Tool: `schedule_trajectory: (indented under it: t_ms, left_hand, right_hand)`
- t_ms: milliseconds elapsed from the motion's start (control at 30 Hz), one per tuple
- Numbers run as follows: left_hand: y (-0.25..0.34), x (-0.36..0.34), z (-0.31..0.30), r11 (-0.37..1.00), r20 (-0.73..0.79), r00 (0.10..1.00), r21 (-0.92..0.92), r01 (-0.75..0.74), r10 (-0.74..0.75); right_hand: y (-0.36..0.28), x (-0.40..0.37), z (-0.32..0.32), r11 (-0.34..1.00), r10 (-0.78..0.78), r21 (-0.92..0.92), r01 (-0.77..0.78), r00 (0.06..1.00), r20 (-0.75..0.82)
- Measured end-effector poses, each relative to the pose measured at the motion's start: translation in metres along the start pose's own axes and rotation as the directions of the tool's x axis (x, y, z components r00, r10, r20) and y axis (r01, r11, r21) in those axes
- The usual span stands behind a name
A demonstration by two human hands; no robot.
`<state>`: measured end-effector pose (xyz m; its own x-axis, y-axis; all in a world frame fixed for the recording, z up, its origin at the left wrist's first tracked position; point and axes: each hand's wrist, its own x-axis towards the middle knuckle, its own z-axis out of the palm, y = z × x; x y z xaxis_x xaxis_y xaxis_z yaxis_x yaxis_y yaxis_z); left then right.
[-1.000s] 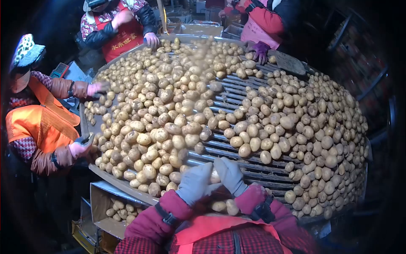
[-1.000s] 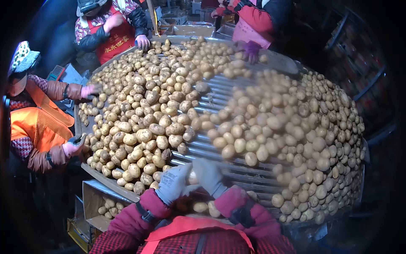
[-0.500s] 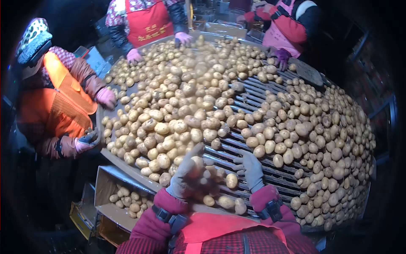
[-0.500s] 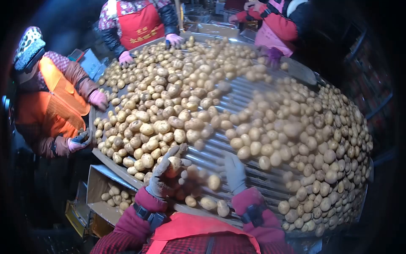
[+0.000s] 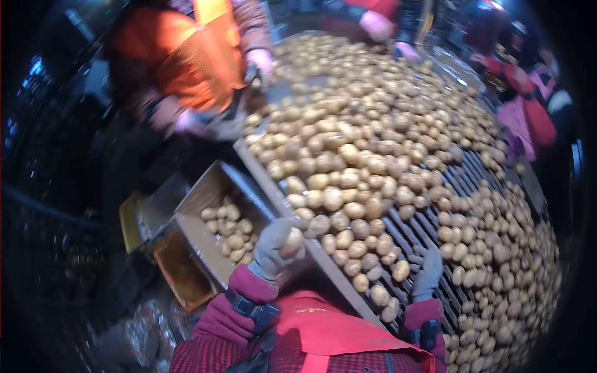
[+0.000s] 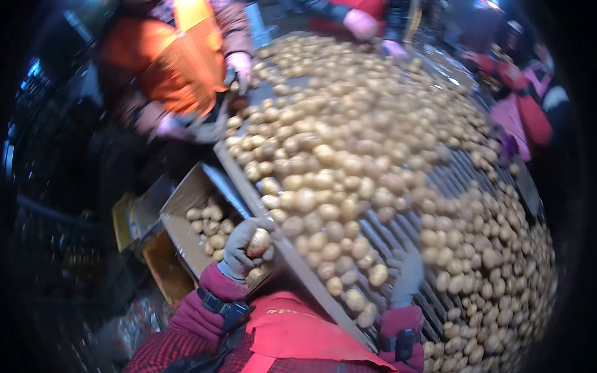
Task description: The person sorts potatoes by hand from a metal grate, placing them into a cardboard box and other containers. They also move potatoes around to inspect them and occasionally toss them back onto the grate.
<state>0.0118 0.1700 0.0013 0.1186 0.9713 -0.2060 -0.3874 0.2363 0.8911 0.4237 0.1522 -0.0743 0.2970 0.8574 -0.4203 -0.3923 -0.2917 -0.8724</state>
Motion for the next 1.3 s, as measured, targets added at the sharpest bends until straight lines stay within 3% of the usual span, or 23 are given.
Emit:
schedule_trajectory:
  t_ms: [33, 133, 167, 233, 300, 333, 400, 433, 533, 600, 633, 733, 767, 800, 833, 867, 900, 967, 1067, 1167, 1267, 1300]
  left_hand:
    - [-0.008, -0.017, -0.009, 0.95, 0.033, 0.991, 0.283, -0.132, 0.128]
    - [-0.016, -0.064, -0.027, 0.995, -0.093, 0.995, 0.094, -0.031, 0.04]
    - [-0.02, -0.077, -0.038, 0.981, -0.261, 0.949, 0.12, -0.151, 0.178]
    - [-0.057, -0.105, -0.102, 0.935, -0.563, 0.762, 0.314, -0.163, 0.321]
    - [-0.049, -0.137, -0.154, 0.968, -0.819, 0.516, 0.216, -0.128, 0.251]
    - [-0.023, -0.145, -0.156, 0.969, -0.91, 0.401, 0.005, -0.248, 0.107]
    - [-0.026, -0.176, -0.206, 0.983, -0.984, 0.174, -0.004, -0.183, 0.028]
    - [-0.049, -0.192, -0.236, 0.979, -0.982, 0.142, 0.101, -0.18, 0.127]
    - [-0.082, -0.219, -0.272, 0.956, -0.933, 0.21, 0.282, -0.085, 0.294]
    - [-0.067, -0.216, -0.255, 0.977, -0.987, 0.134, 0.056, -0.205, 0.085]
    - [-0.053, -0.2, -0.227, 0.984, -0.992, 0.091, 0.07, -0.167, 0.086]
    - [-0.066, -0.175, -0.212, 0.928, -0.91, 0.192, 0.372, -0.014, 0.368]
    - [-0.072, -0.162, -0.207, 0.818, -0.78, 0.278, 0.574, -0.039, 0.561]
    - [-0.084, -0.144, -0.214, 0.477, -0.44, 0.381, 0.879, -0.001, 0.813]
    - [-0.045, -0.128, -0.172, 0.74, -0.636, 0.514, 0.672, 0.003, 0.575]
    - [-0.034, -0.11, -0.163, 0.589, -0.588, 0.635, 0.769, 0.247, 0.501]
    - [-0.012, -0.088, -0.15, 0.434, -0.408, 0.763, 0.881, 0.187, 0.501]
    - [-0.01, -0.043, -0.162, 0.306, -0.441, 0.833, 0.887, 0.347, 0.334]
    - [-0.029, 0.007, -0.199, 0.275, -0.581, 0.787, 0.807, 0.523, 0.209]
    - [-0.066, 0.021, -0.201, 0.083, -0.679, 0.73, 0.734, 0.674, 0.083]
    - [-0.043, 0.0, -0.141, -0.307, -0.652, 0.755, 0.734, 0.606, -0.07]
    - [-0.064, -0.015, -0.139, -0.401, -0.596, 0.802, 0.74, 0.54, -0.02]
  right_hand:
    - [0.018, 0.006, -0.022, 0.994, -0.094, -0.045, 0.098, 0.992, 0.085]
    - [-0.009, -0.025, 0.026, 0.93, -0.204, -0.323, 0.177, 0.978, -0.051]
    - [-0.012, -0.03, 0.035, 0.928, -0.206, -0.327, 0.176, 0.977, -0.06]
    - [-0.01, -0.022, 0.015, 0.94, -0.152, -0.311, 0.145, 0.988, 0.001]
    - [-0.007, -0.018, 0.015, 0.946, -0.14, -0.294, 0.139, 0.99, 0.018]
    - [-0.007, -0.019, 0.016, 0.939, -0.143, -0.313, 0.143, 0.989, 0.021]
    - [-0.011, -0.023, 0.019, 0.931, -0.151, -0.334, 0.145, 0.988, 0.007]
    - [-0.011, -0.025, 0.024, 0.932, -0.152, -0.335, 0.141, 0.988, -0.008]
    - [-0.012, -0.024, 0.02, 0.934, -0.16, -0.318, 0.161, 0.987, 0.029]
    - [-0.01, -0.028, 0.026, 0.942, -0.171, -0.291, 0.164, 0.985, 0.002]
    - [-0.01, -0.029, 0.026, 0.951, -0.166, -0.264, 0.163, 0.986, 0.009]
    - [-0.008, -0.03, 0.023, 0.946, -0.18, -0.272, 0.178, 0.984, 0.018]
    - [-0.009, -0.03, 0.023, 0.946, -0.17, -0.276, 0.17, 0.985, 0.021]
    - [-0.009, -0.029, 0.02, 0.942, -0.167, -0.29, 0.169, 0.985, 0.03]
    - [-0.009, -0.027, 0.016, 0.937, -0.161, -0.306, 0.165, 0.986, 0.041]
    - [-0.008, -0.026, 0.013, 0.933, -0.151, -0.323, 0.16, 0.987, 0.053]
    - [-0.007, -0.028, 0.017, 0.938, -0.159, -0.305, 0.164, 0.986, 0.041]
    - [-0.008, -0.029, 0.02, 0.936, -0.157, -0.317, 0.156, 0.987, 0.022]
    - [-0.004, -0.028, 0.02, 0.923, -0.205, -0.335, 0.189, 0.979, -0.014]
    - [-0.006, -0.024, 0.019, 0.932, -0.179, -0.325, 0.158, 0.983, -0.035]
    - [-0.003, -0.024, 0.017, 0.931, -0.176, -0.332, 0.153, 0.984, -0.039]
    - [-0.004, -0.029, 0.025, 0.915, -0.21, -0.359, 0.185, 0.977, -0.033]
